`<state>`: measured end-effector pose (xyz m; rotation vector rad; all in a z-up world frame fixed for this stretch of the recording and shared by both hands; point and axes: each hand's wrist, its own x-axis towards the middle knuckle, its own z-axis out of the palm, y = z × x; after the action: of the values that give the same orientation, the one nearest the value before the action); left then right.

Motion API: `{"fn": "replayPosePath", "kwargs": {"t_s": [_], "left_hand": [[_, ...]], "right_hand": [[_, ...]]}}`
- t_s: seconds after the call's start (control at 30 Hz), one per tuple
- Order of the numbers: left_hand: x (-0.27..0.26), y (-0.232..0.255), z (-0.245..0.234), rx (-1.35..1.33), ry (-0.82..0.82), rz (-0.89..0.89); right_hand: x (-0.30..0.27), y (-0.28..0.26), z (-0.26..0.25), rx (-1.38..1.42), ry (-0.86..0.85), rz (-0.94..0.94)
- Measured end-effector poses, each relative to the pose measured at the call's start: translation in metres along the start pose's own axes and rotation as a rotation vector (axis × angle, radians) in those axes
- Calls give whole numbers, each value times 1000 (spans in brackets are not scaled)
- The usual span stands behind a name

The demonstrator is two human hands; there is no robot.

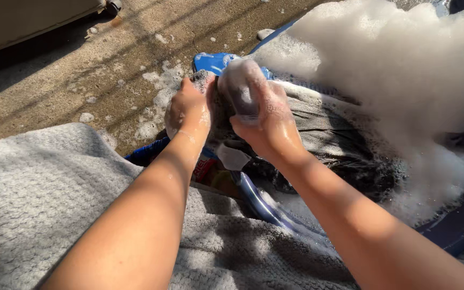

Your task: The person washes a piece of black clothing by hand in a blue basin filled with soapy water, using a brush to scrub the fabric against a blue washboard.

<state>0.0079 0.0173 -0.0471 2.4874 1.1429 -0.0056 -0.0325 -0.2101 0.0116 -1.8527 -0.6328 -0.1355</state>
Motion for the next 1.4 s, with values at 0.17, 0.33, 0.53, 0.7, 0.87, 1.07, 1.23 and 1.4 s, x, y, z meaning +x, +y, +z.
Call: {"fn": "replayPosePath", "kwargs": {"t_s": [0.17,0.33,0.53,0.7,0.87,1.07,1.23,1.4], "left_hand": [[-41,16,-35,51,-84,30],[-24,12,-20,70,-54,52],[23,1,37,159,7,9],[-23,4,-16,44,-103,23],[-34,27,-36,72,-65,9],[-45,17,-43,32,-49,34],[-50,16,-47,34,9,100],[-56,27,-56,83,-61,8]], "right_hand": [[-68,83,-102,23,191,493],[-80,96,-146,-441,279,500],[-31,-2,26,372,-100,-29],[-115,56,-103,-615,25,433],[-108,89,-149,-486,303,623],[-51,-17,17,-144,-67,37],[-85,52,-92,-293,156,229],[-96,81,-155,-456,316,564]]}}
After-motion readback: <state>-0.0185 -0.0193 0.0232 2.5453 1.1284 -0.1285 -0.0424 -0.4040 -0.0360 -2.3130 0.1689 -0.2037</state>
